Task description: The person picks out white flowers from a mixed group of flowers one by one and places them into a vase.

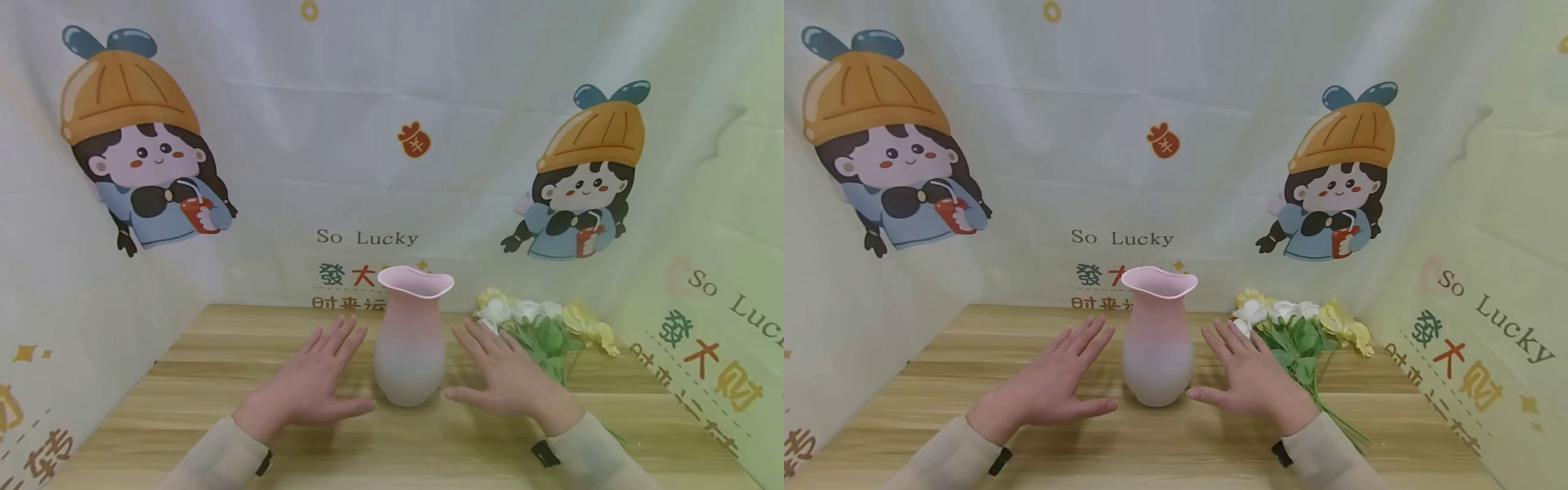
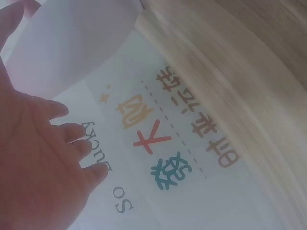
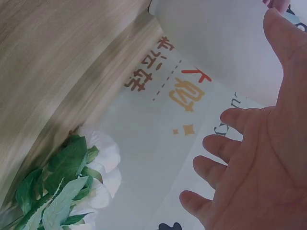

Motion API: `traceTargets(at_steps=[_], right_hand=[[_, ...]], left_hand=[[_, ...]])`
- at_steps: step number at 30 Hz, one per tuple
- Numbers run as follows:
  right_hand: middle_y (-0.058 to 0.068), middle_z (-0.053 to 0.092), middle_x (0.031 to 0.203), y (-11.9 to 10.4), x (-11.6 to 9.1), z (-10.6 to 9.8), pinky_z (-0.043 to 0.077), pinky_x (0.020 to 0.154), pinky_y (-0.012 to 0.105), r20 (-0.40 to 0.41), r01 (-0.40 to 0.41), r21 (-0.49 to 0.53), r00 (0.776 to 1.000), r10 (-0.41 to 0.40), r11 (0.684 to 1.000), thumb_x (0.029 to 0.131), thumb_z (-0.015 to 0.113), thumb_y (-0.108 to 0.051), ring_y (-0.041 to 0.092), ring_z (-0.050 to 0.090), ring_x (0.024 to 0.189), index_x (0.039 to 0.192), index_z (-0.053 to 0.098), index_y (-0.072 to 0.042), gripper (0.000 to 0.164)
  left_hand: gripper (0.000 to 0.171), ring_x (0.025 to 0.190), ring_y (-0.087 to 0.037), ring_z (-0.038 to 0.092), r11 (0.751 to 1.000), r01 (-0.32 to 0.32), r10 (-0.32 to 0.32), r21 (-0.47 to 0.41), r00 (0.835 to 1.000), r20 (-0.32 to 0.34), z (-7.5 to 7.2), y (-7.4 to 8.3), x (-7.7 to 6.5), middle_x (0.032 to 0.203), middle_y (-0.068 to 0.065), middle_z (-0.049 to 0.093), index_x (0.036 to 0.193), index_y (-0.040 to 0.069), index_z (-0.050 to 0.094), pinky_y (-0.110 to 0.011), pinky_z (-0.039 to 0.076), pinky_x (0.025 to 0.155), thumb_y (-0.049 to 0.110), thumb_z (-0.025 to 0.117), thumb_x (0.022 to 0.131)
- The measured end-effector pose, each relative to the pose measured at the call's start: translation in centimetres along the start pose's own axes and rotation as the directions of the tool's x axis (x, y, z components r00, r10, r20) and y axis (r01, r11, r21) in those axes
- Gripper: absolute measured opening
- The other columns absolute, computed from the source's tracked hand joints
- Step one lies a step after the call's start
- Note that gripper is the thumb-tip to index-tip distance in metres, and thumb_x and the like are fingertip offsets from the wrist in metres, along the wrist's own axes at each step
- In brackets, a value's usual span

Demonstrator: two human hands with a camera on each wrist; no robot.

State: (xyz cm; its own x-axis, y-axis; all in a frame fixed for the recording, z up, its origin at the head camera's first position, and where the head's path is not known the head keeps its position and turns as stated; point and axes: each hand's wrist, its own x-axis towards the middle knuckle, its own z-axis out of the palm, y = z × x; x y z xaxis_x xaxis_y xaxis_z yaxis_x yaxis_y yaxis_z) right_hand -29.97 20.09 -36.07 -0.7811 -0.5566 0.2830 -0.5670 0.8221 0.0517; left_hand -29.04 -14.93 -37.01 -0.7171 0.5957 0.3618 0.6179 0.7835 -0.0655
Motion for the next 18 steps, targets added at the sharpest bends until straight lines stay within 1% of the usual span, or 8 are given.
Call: traceTargets(at_steps=[5,7,9,15,18], right_hand=[[0.007,0.010,0.159,0.2,0.0,-0.1,0.014,0.114,0.059,-0.010,-0.002,-0.005,1.000,0.002,1.000,0.087,0.043,-0.080,0.025,0.006,0.141,0.158,0.018,-0.016,0.098],[0.007,0.010,0.159,0.3,0.0,-0.2,0.015,0.114,0.059,-0.011,-0.005,-0.004,1.000,0.005,1.000,0.088,0.045,-0.079,0.025,0.006,0.141,0.158,0.018,-0.017,0.098],[0.007,0.011,0.159,0.3,0.0,-0.2,0.015,0.114,0.059,-0.012,-0.004,-0.003,1.000,0.004,1.000,0.088,0.045,-0.079,0.025,0.007,0.141,0.158,0.019,-0.016,0.098],[0.008,0.013,0.159,0.6,0.0,-0.2,0.017,0.113,0.059,-0.018,-0.002,0.000,1.000,0.002,1.000,0.088,0.045,-0.078,0.027,0.008,0.141,0.158,0.021,-0.015,0.097],[0.008,0.015,0.159,1.1,0.0,-0.1,0.018,0.113,0.059,-0.023,-0.016,0.003,1.000,0.017,1.000,0.088,0.046,-0.078,0.027,0.010,0.141,0.157,0.024,-0.014,0.096]], left_hand=[[0.111,0.142,-0.022,0.003,0.999,0.009,-0.009,-0.051,1.000,0.000,0.2,0.2,0.2,0.160,-0.006,0.001,0.159,0.013,0.008,-0.049,0.028,0.113,0.082,0.049,0.082],[0.111,0.142,-0.021,0.008,0.997,0.027,-0.027,-0.076,1.000,0.005,0.2,0.3,0.3,0.161,-0.004,0.002,0.159,0.014,0.008,-0.046,0.032,0.111,0.083,0.046,0.082],[0.111,0.141,-0.020,0.011,0.994,0.050,-0.049,-0.098,0.999,0.012,0.2,0.4,0.5,0.161,-0.002,0.004,0.159,0.016,0.007,-0.046,0.034,0.110,0.085,0.044,0.081],[0.111,0.139,-0.021,0.020,0.972,0.103,-0.100,-0.211,0.995,0.024,0.3,0.6,1.1,0.160,-0.002,0.009,0.159,0.018,0.006,-0.049,0.038,0.106,0.081,0.053,0.081],[0.111,0.137,-0.019,0.023,0.959,0.117,-0.115,-0.260,0.993,0.024,0.6,0.7,1.6,0.160,-0.001,0.011,0.159,0.020,0.004,-0.049,0.039,0.105,0.081,0.054,0.080]])
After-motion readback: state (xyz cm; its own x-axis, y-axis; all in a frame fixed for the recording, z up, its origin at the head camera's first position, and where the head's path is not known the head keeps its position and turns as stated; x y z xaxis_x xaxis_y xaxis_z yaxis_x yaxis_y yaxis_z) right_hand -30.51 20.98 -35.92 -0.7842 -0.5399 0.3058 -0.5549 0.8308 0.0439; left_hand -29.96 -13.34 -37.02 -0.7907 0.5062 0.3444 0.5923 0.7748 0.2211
